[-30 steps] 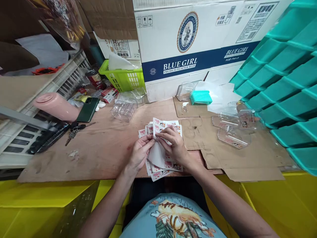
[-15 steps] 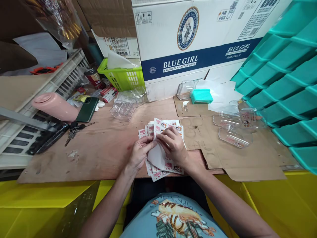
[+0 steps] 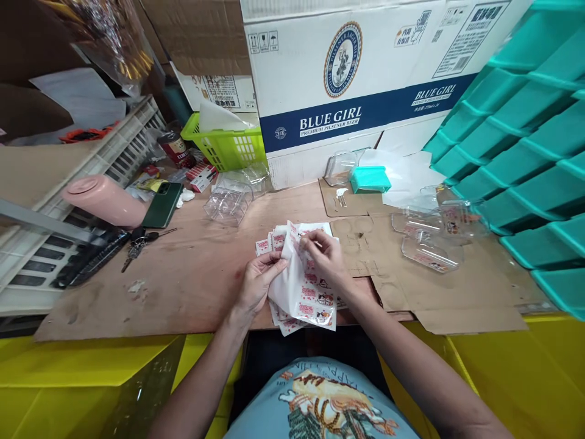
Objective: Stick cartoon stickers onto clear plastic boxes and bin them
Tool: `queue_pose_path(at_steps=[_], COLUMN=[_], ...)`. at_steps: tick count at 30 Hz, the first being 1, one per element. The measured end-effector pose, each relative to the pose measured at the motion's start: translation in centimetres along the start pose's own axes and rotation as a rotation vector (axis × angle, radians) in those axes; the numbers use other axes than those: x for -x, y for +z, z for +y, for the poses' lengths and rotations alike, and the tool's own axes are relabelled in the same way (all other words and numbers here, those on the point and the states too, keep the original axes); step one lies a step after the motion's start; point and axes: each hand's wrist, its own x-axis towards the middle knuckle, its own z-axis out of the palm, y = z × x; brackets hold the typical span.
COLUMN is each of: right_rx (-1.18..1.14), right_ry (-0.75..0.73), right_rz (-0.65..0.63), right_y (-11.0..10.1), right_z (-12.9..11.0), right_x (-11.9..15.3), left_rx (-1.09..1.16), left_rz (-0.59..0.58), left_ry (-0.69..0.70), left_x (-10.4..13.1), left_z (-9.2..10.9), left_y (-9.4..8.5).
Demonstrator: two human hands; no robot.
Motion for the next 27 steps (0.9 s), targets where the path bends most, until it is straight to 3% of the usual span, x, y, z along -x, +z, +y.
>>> queue_pose_path(at_steps=[2, 4, 6, 8, 10, 12, 14, 16, 18, 20, 23, 25, 27], right_rx=[-0.072, -0.123, -0.129, -0.023, 0.192, 0.401, 0.503, 0.459, 0.316, 0.132, -0.097, -0.131, -0.076], right_ry=[0.028, -0.006, -0.079, -0.195, -0.347, -0.502, -0.588, -0.533, -0.352, -0.107, 0.134, 0.110, -0.011], right_rz=[0.084, 0.204, 0.312, 0.342, 0.272, 0.130, -0.049, -0.151, -0.082, 0.036, 0.042, 0.055, 0.142], right_y=[-1.3, -2.5, -3.0, -2.7, -1.8, -1.1, -0.9, -1.3, -1.8, -2.1, -1.9, -1.9, -2.5], right_z=[-0.1, -0.6, -1.2, -1.8, -2.2, -2.6, -3.0, -3.5, -3.8, -3.7, -3.4, -3.3, -3.6], right_x=[-0.9, -1.7, -2.0, -1.6, -0.7, 0.3, 1.1, 1.6, 1.6, 1.4, 0.8, 0.6, 0.7], left_rx=[-0.194, -0.483, -0.759, -0.864, -0.752, -0.507, -0.239, -0.018, 0.124, 0.176, 0.104, -0.080, -0.299], left_rz=[0.048, 0.134, 0.226, 0.221, 0.051, -0.127, -0.180, -0.154, -0.159, -0.187, -0.206, -0.180, -0.051], left_ry=[0.085, 0.278, 0.512, 0.651, 0.634, 0.517, 0.369, 0.229, 0.150, 0.141, 0.214, 0.327, 0.475], left_x=[-0.1, -0.2, 0.0, 0.2, 0.2, -0.1, -0.3, -0.5, -0.3, 0.2, 1.0, 1.3, 0.8], left_z=[-0.2, -0.2, 0.2, 0.7, 1.0, 1.1, 1.2, 1.3, 1.6, 1.9, 2.0, 2.2, 2.9], left_y=[-0.7, -0.9, -0.2, 1.4, 3.2, 4.5, 4.9, 4.7, 4.3, 4.4, 5.0, 4.8, 3.3])
